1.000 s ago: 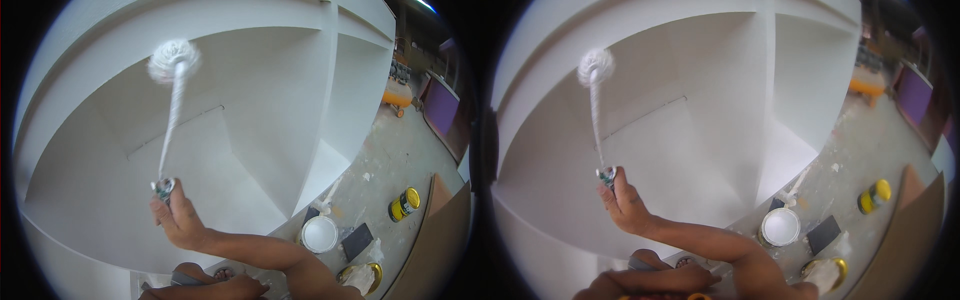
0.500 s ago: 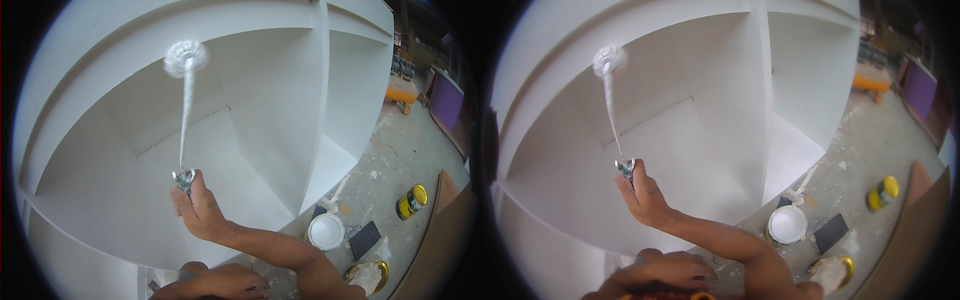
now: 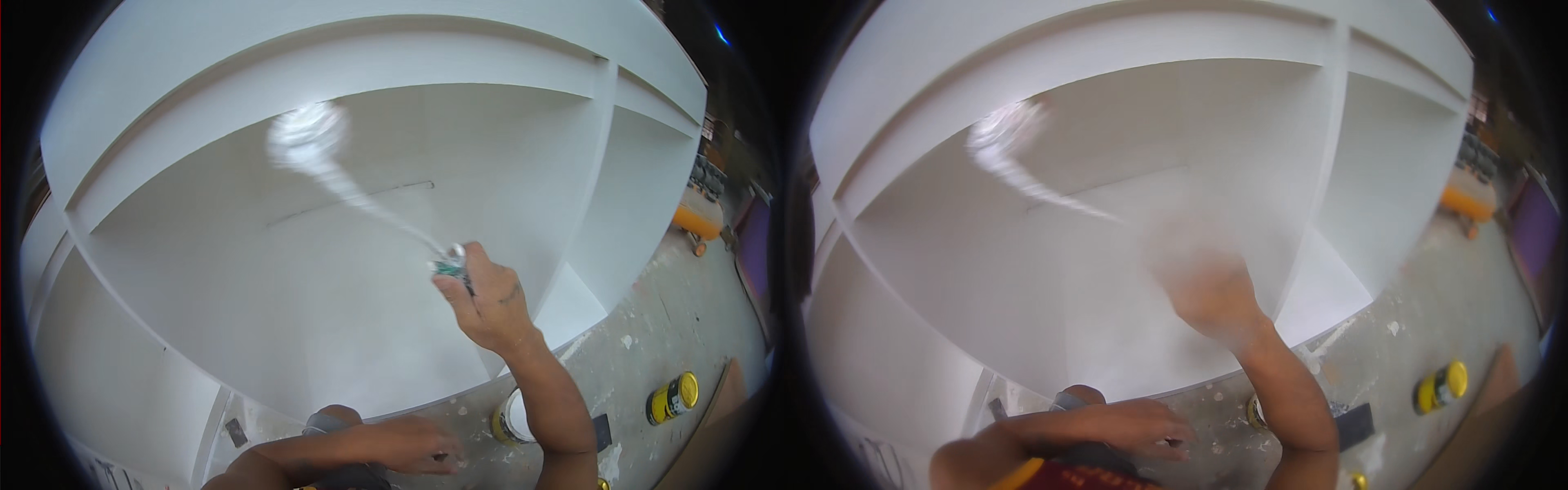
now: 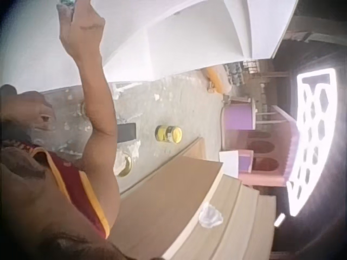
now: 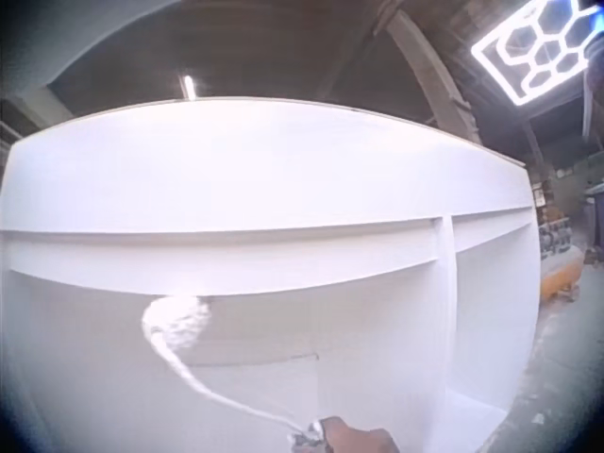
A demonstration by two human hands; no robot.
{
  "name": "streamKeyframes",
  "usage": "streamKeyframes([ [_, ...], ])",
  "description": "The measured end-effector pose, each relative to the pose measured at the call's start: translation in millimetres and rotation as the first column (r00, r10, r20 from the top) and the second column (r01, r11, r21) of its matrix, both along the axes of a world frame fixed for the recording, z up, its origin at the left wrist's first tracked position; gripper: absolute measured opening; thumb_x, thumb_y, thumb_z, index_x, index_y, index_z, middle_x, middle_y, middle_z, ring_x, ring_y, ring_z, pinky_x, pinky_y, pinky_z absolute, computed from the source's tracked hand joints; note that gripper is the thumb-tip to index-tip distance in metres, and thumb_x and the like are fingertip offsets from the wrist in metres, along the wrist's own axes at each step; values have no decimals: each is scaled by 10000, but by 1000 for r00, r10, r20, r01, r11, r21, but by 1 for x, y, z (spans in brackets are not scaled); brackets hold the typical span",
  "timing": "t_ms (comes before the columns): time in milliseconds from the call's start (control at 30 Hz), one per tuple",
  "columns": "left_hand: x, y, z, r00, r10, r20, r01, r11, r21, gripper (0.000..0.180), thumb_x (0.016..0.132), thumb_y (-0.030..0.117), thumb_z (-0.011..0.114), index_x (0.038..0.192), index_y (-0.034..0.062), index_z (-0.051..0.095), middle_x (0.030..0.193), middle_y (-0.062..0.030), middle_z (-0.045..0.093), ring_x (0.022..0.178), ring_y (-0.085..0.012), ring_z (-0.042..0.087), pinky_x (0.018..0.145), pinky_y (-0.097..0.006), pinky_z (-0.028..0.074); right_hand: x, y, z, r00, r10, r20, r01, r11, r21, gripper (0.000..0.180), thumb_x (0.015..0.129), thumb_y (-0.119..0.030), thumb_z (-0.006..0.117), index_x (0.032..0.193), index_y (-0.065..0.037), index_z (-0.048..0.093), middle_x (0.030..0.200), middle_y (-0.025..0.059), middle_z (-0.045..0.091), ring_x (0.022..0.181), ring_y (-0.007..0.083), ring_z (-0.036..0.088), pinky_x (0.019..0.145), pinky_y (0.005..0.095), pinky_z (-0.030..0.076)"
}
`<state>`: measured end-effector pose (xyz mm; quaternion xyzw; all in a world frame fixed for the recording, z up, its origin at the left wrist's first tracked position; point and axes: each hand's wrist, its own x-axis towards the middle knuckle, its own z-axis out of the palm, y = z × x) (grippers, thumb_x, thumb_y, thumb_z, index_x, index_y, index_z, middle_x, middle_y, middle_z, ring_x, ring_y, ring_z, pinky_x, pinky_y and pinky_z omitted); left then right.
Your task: Painting the interior and shelves of a large wooden cabinet or storage unit using a white paint roller.
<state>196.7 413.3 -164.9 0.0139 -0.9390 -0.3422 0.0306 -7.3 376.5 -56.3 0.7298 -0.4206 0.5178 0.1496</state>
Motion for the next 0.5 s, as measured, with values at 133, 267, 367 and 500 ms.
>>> streamKeyframes([
  [133,-5,5,-45,959,-134,249,148,988,-39,410,1003,405,556,1247,78,599,993,-179,681,907,-392,661,800,-479,533,34,3,63,986,46,-161,-24,990,136,285,964,-298,660,990,-28,570,667,91,602,526,250,592,517,343,476],
  [267,-4,-1,-50,922,-21,388,77,989,-129,417,980,395,576,1231,62,584,1004,-209,682,946,-417,661,807,-518,523,-6,10,44,1000,6,-24,-4,996,84,215,951,-215,656,1007,-20,585,665,92,585,546,252,582,513,342,450],
  [367,12,-2,-42,946,25,322,0,997,-79,434,972,388,588,1242,48,567,963,-208,683,924,-416,667,797,-519,525,-49,31,4,933,-24,359,-49,980,194,163,968,-143,623,970,8,561,618,55,529,502,190,483,519,308,407],
  [500,22,-4,-39,920,5,391,26,997,-72,435,972,384,589,1248,49,560,948,-203,682,919,-416,668,792,-516,527,-55,34,11,955,-65,290,-8,970,243,162,968,-152,628,968,-10,550,621,47,535,503,195,481,506,304,396],
])
